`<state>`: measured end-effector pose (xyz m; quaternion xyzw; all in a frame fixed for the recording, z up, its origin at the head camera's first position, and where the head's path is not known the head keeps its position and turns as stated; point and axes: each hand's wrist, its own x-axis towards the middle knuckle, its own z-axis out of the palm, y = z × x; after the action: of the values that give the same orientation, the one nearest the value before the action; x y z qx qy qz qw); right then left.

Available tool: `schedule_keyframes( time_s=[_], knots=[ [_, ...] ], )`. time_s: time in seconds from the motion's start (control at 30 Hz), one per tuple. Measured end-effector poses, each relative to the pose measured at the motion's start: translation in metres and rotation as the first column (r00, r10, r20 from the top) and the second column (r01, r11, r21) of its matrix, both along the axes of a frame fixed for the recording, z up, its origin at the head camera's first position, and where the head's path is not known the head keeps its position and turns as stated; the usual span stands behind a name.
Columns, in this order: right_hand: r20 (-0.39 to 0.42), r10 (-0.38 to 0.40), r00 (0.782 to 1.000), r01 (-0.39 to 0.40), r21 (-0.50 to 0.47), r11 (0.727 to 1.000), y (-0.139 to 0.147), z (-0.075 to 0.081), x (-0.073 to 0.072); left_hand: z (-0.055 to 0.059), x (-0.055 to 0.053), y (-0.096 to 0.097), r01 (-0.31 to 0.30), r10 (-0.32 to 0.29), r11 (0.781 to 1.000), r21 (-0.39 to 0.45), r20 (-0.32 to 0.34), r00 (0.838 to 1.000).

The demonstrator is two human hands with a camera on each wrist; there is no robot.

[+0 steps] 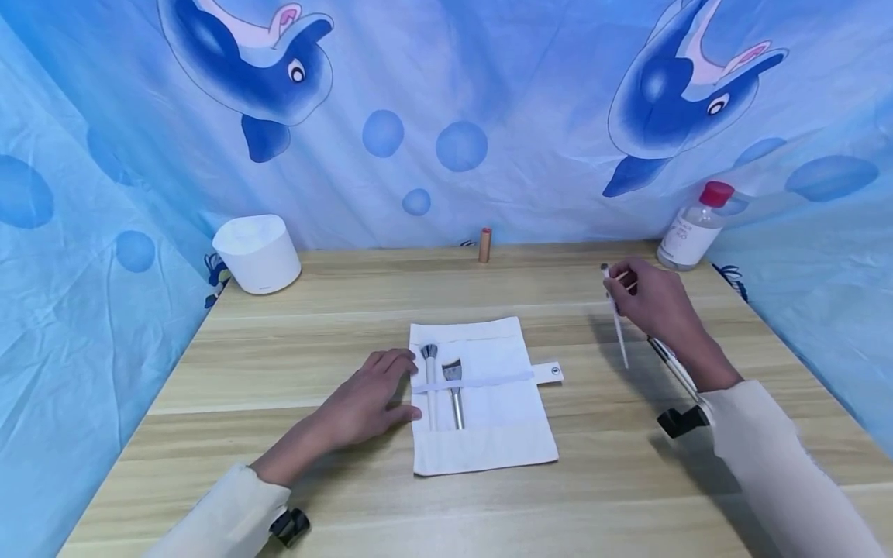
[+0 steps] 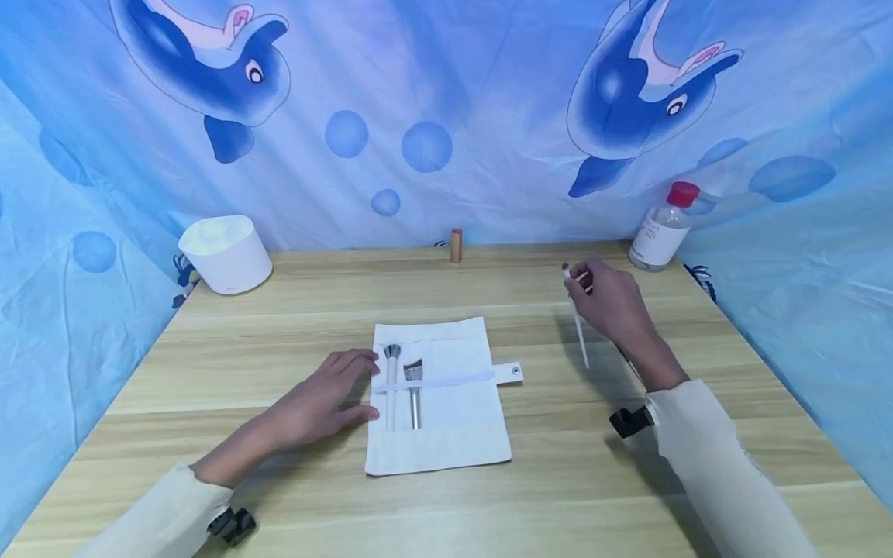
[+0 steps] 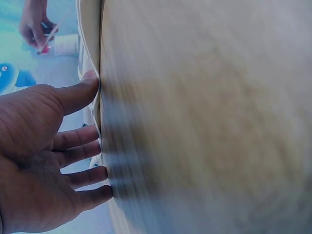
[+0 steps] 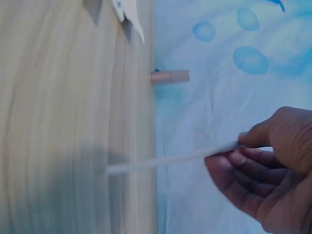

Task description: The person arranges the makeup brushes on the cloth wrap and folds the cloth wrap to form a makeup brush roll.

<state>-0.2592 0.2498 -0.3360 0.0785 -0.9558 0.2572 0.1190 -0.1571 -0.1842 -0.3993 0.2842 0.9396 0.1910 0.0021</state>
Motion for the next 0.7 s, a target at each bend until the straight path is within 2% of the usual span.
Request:
schedule_keyframes(
  time_s=[0.1,0.17,0.33,0.5,0.7],
  knots=[
    [-0.04,0.025,0.999,-0.03,-0.119,0.992,-0.013,0.0,-0.005,0.0,0.0,-0.001,-0.001,0.001,1.0,0.004,0.006,1.0],
    [-0.059,0.061,0.996,-0.073,-0.216,0.974,-0.023,0.0,-0.009,0.0,0.0,-0.001,0.0,0.0,1.0,0.003,0.007,1.0],
    [-0.077,0.191,0.979,-0.205,-0.431,0.879,-0.05,-0.002,-0.02,0.0,0.0,-0.001,-0.003,0.003,1.0,0.001,0.01,1.0],
    [-0.059,0.296,0.953,-0.28,-0.536,0.796,-0.08,-0.006,-0.026,-0.001,-0.001,-0.002,-0.003,0.003,1.0,0.005,0.008,1.0],
    [0.019,0.407,0.913,-0.313,-0.608,0.73,-0.11,-0.015,-0.024,0.0,-0.001,0.0,-0.009,0.009,1.0,0.008,0.015,1.0]
  ],
)
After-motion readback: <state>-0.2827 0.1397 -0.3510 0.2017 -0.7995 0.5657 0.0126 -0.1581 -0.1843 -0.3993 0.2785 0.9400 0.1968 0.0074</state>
